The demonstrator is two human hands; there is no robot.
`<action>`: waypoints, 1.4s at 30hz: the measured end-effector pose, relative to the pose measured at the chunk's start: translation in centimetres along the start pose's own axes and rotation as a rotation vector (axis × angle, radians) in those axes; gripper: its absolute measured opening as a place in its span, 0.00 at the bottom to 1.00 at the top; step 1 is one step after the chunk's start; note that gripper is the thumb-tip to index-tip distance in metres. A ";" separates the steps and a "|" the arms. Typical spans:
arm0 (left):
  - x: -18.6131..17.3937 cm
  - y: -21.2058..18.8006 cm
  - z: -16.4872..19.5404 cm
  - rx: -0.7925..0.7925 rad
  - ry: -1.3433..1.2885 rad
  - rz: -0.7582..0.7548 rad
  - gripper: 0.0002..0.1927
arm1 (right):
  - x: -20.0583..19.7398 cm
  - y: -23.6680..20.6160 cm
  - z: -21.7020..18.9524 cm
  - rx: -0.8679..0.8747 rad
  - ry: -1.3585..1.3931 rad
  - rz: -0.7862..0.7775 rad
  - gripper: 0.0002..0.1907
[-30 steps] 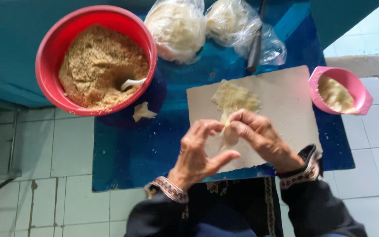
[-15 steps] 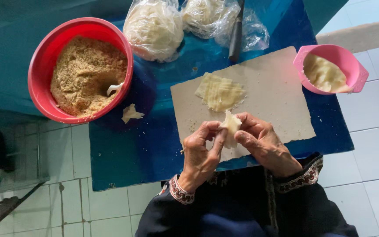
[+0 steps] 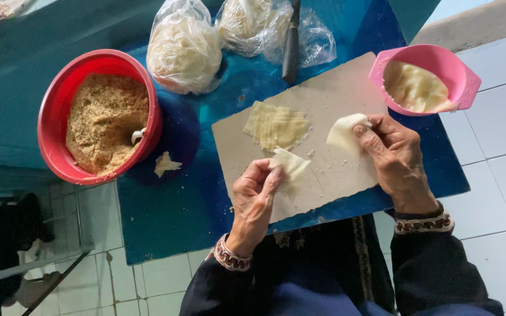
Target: The person sits at a table folding filled pastries. They take a thin square wrapper, spoon brown filling from a large red bowl onto it, fold the wrapper over the filling, pinch the edges closed by hand, and set the finished folded piece aside, repeating the cycle with new wrappers.
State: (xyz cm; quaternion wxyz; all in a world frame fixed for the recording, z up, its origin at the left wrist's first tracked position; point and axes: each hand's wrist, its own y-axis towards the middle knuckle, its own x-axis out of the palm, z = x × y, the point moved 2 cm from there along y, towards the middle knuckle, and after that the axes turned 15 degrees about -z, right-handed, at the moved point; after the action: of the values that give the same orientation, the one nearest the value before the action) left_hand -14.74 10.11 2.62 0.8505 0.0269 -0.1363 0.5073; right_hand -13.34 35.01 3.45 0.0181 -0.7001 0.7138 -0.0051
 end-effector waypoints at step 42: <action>-8.7 -6.9 4.1 0.336 1.223 0.046 0.33 | 13.1 -0.1 -3.1 -0.761 -1.126 -0.449 0.13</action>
State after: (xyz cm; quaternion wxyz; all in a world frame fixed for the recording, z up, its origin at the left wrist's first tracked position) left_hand -13.48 -1.43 4.91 0.7477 -0.1378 0.4552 0.4634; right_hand -13.61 21.87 6.31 0.1370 -0.6842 0.3871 0.6027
